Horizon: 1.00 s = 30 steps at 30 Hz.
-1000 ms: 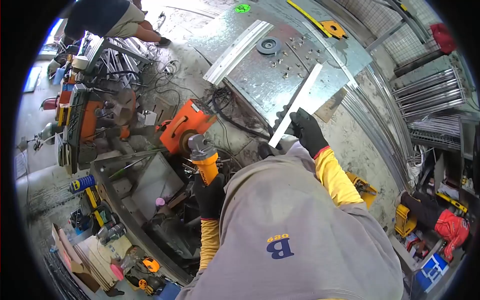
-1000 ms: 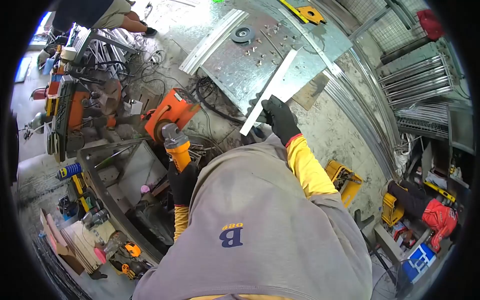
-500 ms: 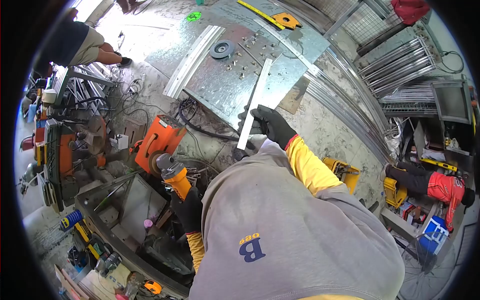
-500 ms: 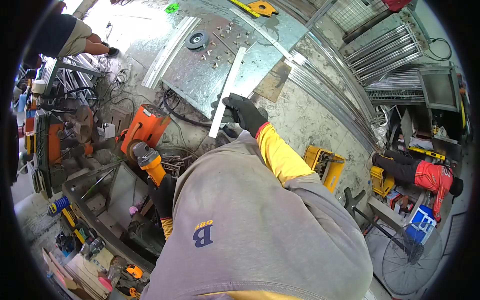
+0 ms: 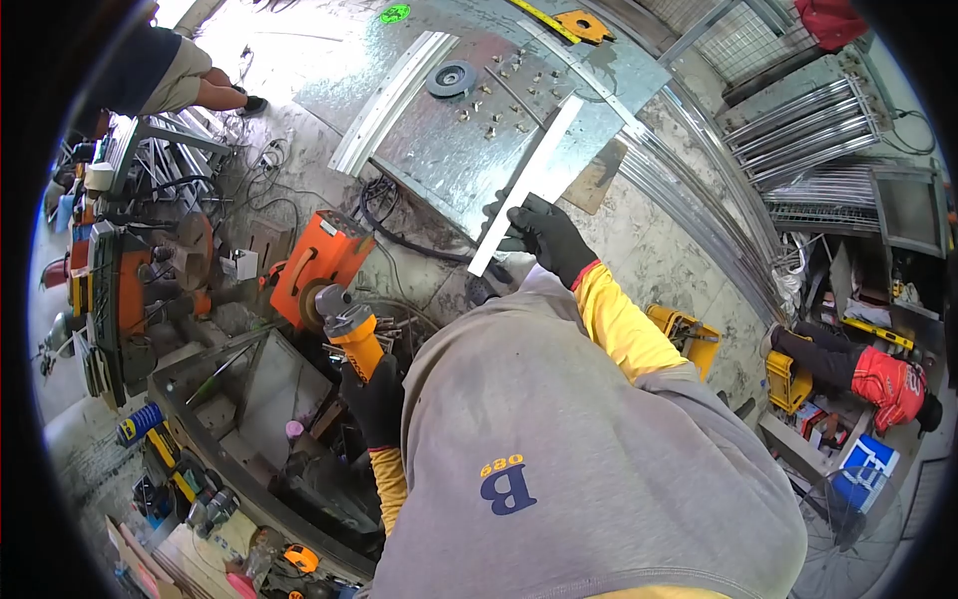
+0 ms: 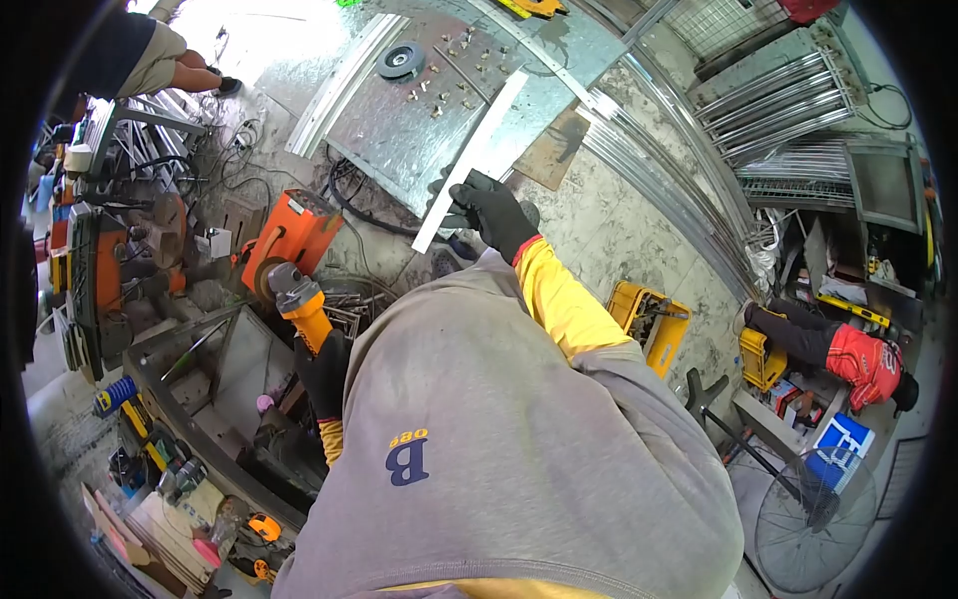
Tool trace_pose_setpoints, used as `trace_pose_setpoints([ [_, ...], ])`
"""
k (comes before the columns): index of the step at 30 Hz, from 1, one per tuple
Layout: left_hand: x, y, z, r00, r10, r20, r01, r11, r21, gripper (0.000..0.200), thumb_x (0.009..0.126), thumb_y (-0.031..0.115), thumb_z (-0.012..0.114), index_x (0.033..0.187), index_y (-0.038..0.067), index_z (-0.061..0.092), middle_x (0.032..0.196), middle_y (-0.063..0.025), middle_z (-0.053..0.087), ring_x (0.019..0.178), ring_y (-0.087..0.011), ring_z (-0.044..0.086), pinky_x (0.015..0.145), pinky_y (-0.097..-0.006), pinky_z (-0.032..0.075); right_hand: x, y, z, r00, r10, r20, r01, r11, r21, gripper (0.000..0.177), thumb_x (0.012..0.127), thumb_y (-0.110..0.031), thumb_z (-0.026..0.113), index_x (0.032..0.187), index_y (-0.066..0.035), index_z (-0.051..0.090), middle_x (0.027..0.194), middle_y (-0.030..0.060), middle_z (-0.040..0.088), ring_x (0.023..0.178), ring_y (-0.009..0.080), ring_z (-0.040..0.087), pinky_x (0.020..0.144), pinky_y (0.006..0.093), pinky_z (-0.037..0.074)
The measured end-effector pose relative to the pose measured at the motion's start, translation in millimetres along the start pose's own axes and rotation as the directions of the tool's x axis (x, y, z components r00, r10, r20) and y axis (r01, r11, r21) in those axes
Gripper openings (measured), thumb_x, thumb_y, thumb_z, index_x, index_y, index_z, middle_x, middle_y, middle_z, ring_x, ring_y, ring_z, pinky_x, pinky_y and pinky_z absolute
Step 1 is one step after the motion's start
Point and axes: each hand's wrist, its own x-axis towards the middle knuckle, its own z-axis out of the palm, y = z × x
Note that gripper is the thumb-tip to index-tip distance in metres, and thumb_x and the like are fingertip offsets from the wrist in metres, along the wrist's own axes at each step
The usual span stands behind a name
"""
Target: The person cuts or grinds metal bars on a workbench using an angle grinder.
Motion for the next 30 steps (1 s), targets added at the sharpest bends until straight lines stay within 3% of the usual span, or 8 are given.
trace_pose_setpoints([
  [15,-4.1,10.1,4.8,1.000,-0.014,-0.025,0.015,0.999,0.047,0.021,0.090,0.010,0.079,0.095,0.000,0.062,0.080,-0.0044,0.067,0.070,-0.0138,0.064,0.064,-0.0337,0.050,-9.5,1.3,11.7,0.997,-0.072,-0.036,0.063,0.977,-0.204,0.037,0.108,-0.008,0.062,0.143,0.005,0.063,0.135,0.0190,0.075,0.113,0.0293,0.078,0.091,0.0388,0.068],
  [30,-6.0,7.7,3.5,0.999,-0.026,-0.027,0.027,0.998,0.051,0.022,0.089,0.011,0.078,0.099,-0.002,0.064,0.083,-0.0065,0.069,0.072,-0.0161,0.066,0.068,-0.0347,0.053,-12.5,-0.3,16.1,0.996,-0.082,-0.032,0.070,0.961,-0.266,0.043,0.109,-0.010,0.062,0.149,0.005,0.061,0.132,0.0161,0.077,0.108,0.0223,0.077,0.083,0.0331,0.067],
])
